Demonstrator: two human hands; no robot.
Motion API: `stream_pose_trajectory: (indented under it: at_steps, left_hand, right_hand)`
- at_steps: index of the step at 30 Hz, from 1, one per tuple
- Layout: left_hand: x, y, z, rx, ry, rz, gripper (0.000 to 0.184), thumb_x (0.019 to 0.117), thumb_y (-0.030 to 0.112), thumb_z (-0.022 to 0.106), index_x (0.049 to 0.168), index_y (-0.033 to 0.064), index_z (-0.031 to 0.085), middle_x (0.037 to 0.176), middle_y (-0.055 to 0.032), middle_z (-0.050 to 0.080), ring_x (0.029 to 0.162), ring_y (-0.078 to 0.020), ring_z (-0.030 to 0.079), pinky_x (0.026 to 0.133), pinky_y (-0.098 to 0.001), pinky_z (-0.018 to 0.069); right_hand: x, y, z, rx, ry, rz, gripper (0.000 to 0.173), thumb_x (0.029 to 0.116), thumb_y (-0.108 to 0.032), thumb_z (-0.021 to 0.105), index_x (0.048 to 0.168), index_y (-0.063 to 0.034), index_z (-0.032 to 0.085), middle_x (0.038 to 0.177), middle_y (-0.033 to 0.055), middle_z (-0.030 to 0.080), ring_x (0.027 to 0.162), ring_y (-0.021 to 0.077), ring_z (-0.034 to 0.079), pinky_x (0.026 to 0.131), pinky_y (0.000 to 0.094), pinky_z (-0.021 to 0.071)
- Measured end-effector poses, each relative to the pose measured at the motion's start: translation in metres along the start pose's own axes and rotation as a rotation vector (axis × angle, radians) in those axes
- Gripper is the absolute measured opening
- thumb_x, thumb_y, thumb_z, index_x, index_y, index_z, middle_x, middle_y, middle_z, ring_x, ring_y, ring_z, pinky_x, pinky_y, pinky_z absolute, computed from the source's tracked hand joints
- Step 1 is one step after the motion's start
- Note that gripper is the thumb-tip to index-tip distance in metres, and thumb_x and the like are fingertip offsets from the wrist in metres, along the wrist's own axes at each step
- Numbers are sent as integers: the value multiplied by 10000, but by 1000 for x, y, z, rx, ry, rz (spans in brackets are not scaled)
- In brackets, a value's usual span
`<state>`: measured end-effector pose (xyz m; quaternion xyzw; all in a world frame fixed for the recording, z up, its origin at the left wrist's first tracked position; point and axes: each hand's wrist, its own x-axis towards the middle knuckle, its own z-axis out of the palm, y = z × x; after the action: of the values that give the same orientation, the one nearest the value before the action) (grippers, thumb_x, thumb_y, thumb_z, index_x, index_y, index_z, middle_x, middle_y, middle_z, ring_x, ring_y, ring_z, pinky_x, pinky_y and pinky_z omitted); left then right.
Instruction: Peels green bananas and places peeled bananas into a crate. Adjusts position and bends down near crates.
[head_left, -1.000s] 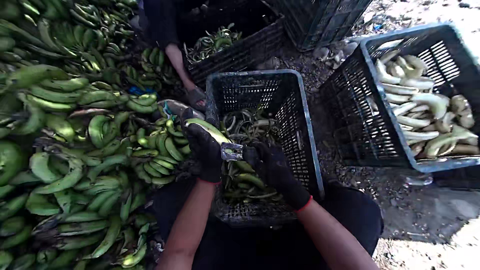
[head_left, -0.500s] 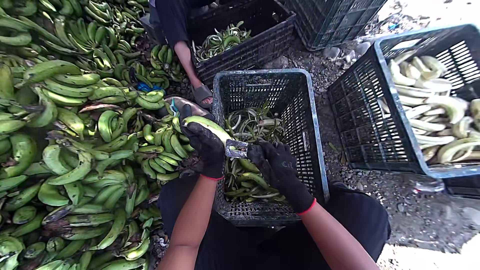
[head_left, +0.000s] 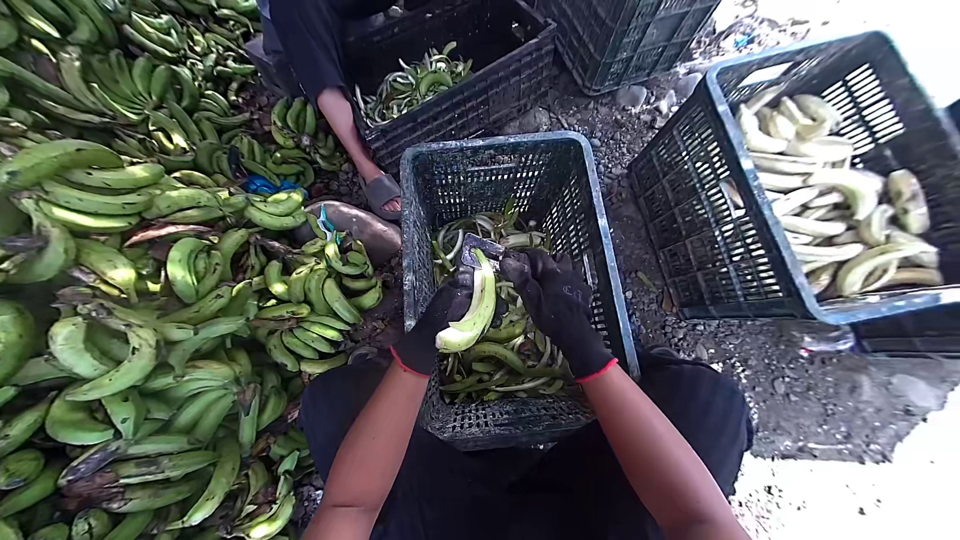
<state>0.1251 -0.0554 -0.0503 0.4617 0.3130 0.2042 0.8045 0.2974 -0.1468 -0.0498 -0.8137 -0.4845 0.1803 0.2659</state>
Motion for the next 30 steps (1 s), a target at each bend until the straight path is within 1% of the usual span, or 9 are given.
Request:
stream_pose_trajectory:
  at_steps: [5,8,12,17,19,23,26,28,30]
  left_hand:
    - [0,9,8,95,-104,-109,380,1105,267,224,1158,59,538,756,-49,674,624,-130,671,584,-258,587]
    - [-4,-6,6,228,-78,-71,440,1104,370,320,1349,90,552,921,-87,687,745,-146,671,691,-312,592]
    - [-6,6,2,22,213,197,599,1072,587,136,1456,292,487,1015,-54,708,785,-149,686,668,-309,581]
    - [9,5,5,-10,880,772,513,1080,547,251,1420,215,444,1222,-17,614,1052,-137,626,890,-395,555]
    - [10,3,2,158,1131,776,585,1094,489,248,1536,113,317,1432,-86,501,1286,-169,511,1073,-419,448]
    - [12,1,-2,426,1360,578,584,1110,353,196,1593,24,168,1608,-178,294,1479,-257,314,1190,-418,303]
    - [9,2,3,362,1291,639,580,1115,332,197,1598,17,143,1619,-163,275,1488,-220,288,1203,-382,271]
    - [7,7,12,129,1091,893,514,1106,403,271,1498,71,296,1352,-33,511,1237,-80,519,1058,-302,457]
    - [6,11,18,42,884,967,533,1083,512,304,1445,122,338,1202,24,576,1073,-61,596,941,-301,532]
  right_hand:
    - [0,5,-1,71,-13,-10,626,1025,-641,337,1318,-175,635,1143,238,642,1070,462,622,774,665,492]
    - [-3,12,-8,252,-25,29,525,1068,-557,368,1362,-187,597,1083,210,657,947,434,645,709,655,495]
    - [-5,7,-12,300,-62,-13,661,1021,-691,261,1295,-199,608,953,127,649,834,325,636,671,577,495]
    - [-8,-13,12,78,-108,-31,742,964,-748,288,1372,-231,629,1271,233,632,1212,475,566,892,700,455]
    - [-15,-18,21,40,-65,-107,759,951,-747,310,1387,-215,629,1268,271,618,1204,514,557,875,718,449]
    - [-21,-21,30,21,30,-204,797,926,-788,315,1317,-193,674,1181,278,637,1120,526,585,832,710,457]
    - [-23,-25,26,8,-8,-151,718,946,-740,357,1324,-215,669,1198,258,632,1142,506,577,833,694,457]
    - [-23,-29,19,25,-88,-84,629,983,-661,411,1350,-210,651,1253,244,617,1204,491,550,876,696,450]
    - [-19,-29,16,44,-123,-55,608,1002,-639,395,1335,-205,661,1219,228,637,1176,472,575,855,686,463]
